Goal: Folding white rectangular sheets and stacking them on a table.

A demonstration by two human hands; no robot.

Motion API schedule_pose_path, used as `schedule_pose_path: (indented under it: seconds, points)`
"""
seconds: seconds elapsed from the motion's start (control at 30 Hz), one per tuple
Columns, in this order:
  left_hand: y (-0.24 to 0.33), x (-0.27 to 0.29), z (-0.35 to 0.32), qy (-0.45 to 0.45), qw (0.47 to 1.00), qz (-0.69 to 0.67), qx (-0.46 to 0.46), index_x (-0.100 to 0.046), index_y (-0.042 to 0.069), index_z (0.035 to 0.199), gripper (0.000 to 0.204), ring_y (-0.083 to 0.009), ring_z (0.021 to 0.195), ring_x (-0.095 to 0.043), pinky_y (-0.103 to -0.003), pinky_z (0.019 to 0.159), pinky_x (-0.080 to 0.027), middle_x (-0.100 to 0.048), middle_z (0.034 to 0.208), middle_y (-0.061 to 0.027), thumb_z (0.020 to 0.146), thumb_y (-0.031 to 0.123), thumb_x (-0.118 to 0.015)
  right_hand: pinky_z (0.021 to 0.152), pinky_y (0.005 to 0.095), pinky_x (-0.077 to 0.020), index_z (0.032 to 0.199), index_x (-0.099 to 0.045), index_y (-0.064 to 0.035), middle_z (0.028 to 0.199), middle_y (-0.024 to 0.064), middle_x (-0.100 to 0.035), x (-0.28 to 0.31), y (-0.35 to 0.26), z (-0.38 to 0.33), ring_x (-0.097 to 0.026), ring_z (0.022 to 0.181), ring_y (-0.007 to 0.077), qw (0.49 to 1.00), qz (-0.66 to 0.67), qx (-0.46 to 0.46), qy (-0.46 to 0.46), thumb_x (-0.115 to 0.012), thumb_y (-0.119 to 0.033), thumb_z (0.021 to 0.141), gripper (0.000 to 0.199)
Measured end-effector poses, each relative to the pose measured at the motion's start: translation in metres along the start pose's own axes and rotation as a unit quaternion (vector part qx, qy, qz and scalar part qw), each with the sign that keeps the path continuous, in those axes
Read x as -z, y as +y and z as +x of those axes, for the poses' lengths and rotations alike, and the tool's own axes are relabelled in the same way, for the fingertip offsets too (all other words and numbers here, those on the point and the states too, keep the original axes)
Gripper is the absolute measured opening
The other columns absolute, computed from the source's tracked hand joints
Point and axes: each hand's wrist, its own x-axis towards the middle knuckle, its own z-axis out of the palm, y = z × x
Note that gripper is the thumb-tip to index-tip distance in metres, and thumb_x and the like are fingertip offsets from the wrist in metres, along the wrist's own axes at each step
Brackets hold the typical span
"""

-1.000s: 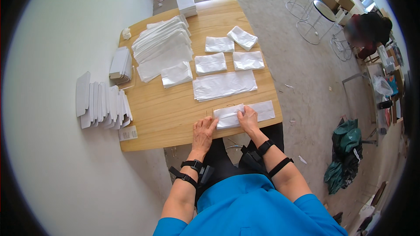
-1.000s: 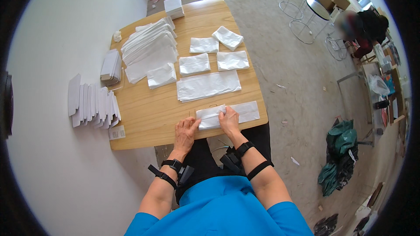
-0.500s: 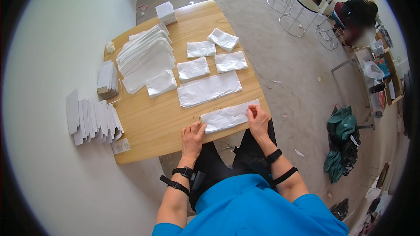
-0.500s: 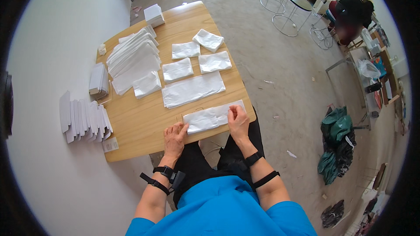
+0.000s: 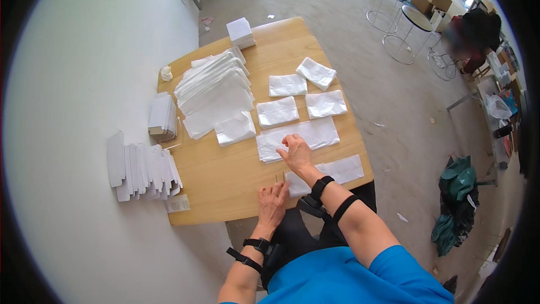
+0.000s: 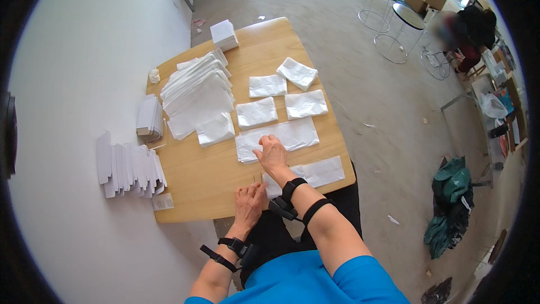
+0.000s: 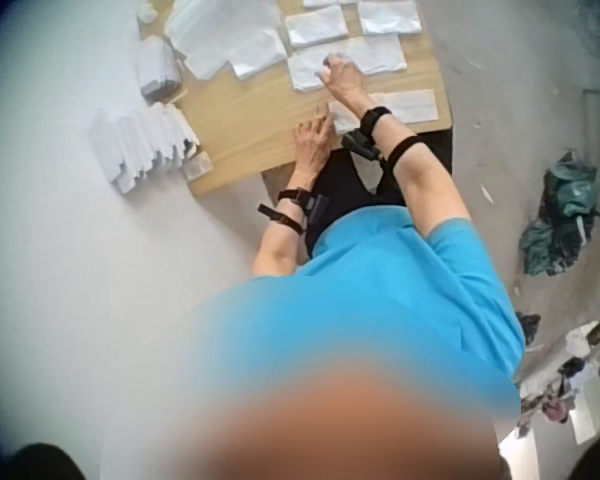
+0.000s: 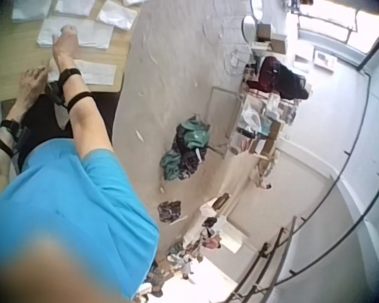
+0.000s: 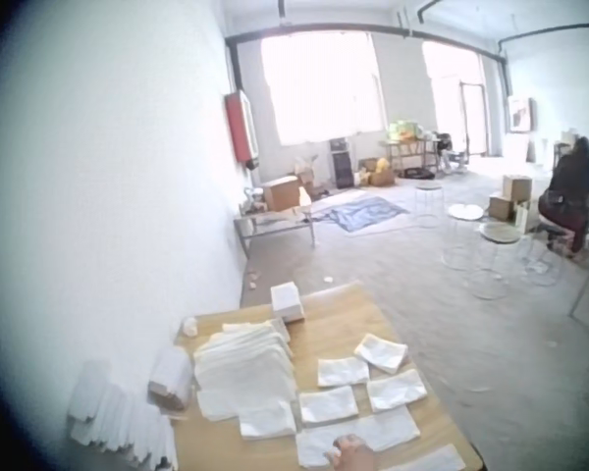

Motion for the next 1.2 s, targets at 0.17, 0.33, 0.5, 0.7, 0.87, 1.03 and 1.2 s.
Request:
schedule_pose_path:
  seconds: [0.17,0.33,0.5,0.7,0.87,1.03,1.2]
  points:
    - [-0.015,0.004,0.004,0.059,0.98,-0.15,0.115,-0.059,0.008,0.112,0.027,-0.0256,0.09,-0.059,-0.04,0.085,-0.041,-0.06,0.101,-0.0094,0.086,0.005,-0.054,0.072,0.0417,-0.0486,0.08,-0.06,-0.0046,0.083,0.0137,-0.059,-0.031,0.038,0.018,-0.059,0.083,0.0334,0.999,-0.027,0.015,0.019,-0.075,-0.015,0.072,0.02]
    - [-0.05,0.003,0.032,0.096,0.909,-0.303,0.27,-0.061,0.004,0.105,0.017,-0.0224,0.081,-0.061,-0.034,0.075,-0.047,-0.064,0.093,-0.009,0.092,0.008,-0.052,0.076,0.0433,-0.0486,0.085,-0.06,-0.0043,0.088,0.0153,-0.058,-0.029,0.037,0.021,-0.058,0.088,0.0355,0.999,0.019,0.018,-0.028,-0.075,-0.012,0.072,0.021]
    - [-0.074,-0.004,0.074,0.171,0.794,-0.467,0.349,-0.062,0.0,0.106,0.021,-0.0116,0.074,-0.058,-0.027,0.068,-0.048,-0.066,0.095,-0.0075,0.096,0.016,-0.052,0.075,0.0437,-0.0481,0.081,-0.057,-0.0027,0.088,0.0171,-0.057,-0.026,0.03,0.027,-0.057,0.088,0.0369,0.999,0.015,0.008,-0.041,-0.071,-0.008,0.075,0.016]
    - [-0.08,-0.019,0.108,0.117,0.854,-0.355,0.363,-0.066,0.001,0.097,0.03,-0.0186,0.074,-0.059,-0.031,0.069,-0.048,-0.063,0.087,-0.0088,0.089,0.03,-0.062,0.071,0.0441,-0.0468,0.079,-0.055,-0.002,0.084,0.0188,-0.056,-0.029,0.038,0.026,-0.057,0.081,0.0386,0.998,0.029,0.049,0.0,-0.068,-0.006,0.076,0.014]
    - [-0.063,-0.026,0.136,0.06,0.9,-0.225,0.367,-0.064,0.001,0.087,0.028,-0.0259,0.08,-0.059,-0.036,0.074,-0.047,-0.061,0.085,-0.0101,0.085,0.028,-0.066,0.07,0.0433,-0.0475,0.079,-0.057,-0.002,0.083,0.0183,-0.058,-0.028,0.05,0.027,-0.057,0.08,0.0384,0.997,0.056,0.048,-0.004,-0.071,-0.013,0.076,0.018]
    - [-0.051,0.005,0.133,0.196,0.905,-0.3,0.228,-0.059,0.001,0.088,0.02,-0.0223,0.08,-0.059,-0.035,0.074,-0.047,-0.062,0.09,-0.0088,0.087,0.02,-0.064,0.073,0.038,-0.0498,0.086,-0.062,0.0002,0.095,0.0201,-0.063,0.027,-0.01,0.0,-0.062,0.09,0.0337,0.985,0.079,-0.111,-0.109,-0.071,-0.035,0.081,0.037]
    - [-0.014,0.086,0.115,0.068,0.807,-0.537,0.235,-0.057,0.002,0.097,0.016,-0.0038,0.085,-0.052,-0.023,0.075,-0.045,-0.06,0.094,-0.0007,0.097,0.017,-0.053,0.094,0.0366,-0.0474,0.115,-0.054,0.005,0.114,0.0176,-0.061,0.027,0.013,-0.046,-0.059,0.107,0.0235,0.504,0.764,-0.395,-0.071,-0.062,-0.054,0.085,0.067]
